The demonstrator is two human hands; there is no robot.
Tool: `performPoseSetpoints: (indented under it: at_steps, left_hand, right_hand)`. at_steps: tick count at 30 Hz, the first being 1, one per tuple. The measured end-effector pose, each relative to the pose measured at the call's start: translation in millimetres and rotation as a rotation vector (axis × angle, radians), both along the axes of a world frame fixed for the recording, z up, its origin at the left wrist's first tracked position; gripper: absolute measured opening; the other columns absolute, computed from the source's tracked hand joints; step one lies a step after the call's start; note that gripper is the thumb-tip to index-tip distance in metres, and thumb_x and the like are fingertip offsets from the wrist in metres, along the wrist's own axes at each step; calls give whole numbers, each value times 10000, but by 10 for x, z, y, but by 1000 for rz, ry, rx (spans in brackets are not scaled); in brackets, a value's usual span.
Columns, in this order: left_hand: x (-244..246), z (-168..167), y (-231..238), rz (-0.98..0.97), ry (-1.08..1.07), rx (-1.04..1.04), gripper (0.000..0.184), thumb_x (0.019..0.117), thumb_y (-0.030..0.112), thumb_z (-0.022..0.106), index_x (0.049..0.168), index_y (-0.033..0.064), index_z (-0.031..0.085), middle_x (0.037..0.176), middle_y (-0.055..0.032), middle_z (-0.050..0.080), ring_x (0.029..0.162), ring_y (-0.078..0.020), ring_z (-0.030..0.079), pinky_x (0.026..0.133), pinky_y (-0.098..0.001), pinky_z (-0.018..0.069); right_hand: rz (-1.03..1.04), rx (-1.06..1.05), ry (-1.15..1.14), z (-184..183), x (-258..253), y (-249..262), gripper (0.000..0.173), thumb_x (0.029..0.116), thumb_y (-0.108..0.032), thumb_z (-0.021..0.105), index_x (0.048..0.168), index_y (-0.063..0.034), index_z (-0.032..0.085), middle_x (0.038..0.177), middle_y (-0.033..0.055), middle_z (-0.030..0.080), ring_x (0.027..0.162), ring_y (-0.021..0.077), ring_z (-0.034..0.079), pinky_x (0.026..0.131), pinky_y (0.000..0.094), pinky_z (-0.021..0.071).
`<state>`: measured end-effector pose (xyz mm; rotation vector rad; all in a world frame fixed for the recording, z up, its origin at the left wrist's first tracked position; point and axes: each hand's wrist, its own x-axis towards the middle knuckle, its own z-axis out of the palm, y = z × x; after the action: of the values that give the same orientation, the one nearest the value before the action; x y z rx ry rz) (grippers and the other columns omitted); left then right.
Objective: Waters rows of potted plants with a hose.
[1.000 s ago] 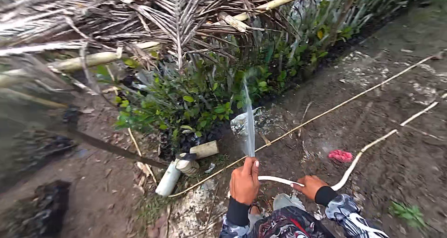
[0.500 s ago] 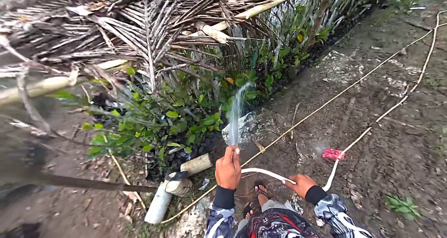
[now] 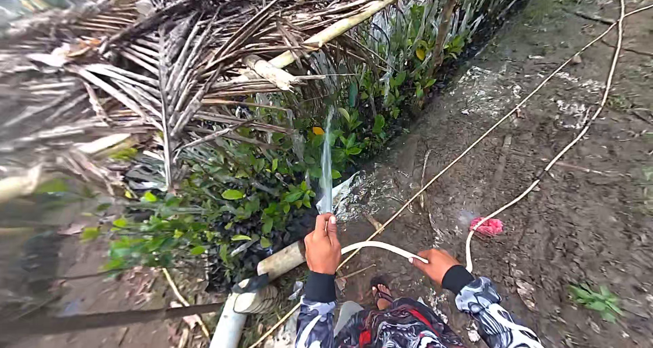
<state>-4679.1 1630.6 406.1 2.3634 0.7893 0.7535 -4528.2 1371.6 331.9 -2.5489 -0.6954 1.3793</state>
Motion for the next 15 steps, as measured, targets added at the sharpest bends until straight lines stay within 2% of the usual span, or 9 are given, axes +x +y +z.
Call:
performPoseSetpoints:
  at_steps: [12,15]
  left_hand:
    - [61,-111,51,100,78,-91,356,1080,332,439,1099,84,694,682,-57,650,602,-215,648,568,-455,526]
    - [17,-165,60,62,118,-130,363,1079,344,443,1114,87,698,662,-73,648,592,-255,658,563,-493,539]
  right_hand:
    - [-15,-59,15,-97,-29,94,575,1039,-608,466,1199,-126,734,1170,188,727,1174,376,662,1015,610,483]
    - [-23,-56,0,-120,-29,208,580,1037,-613,463,1143,-113,737,1121,187,731,1131,378,673,984,604,494]
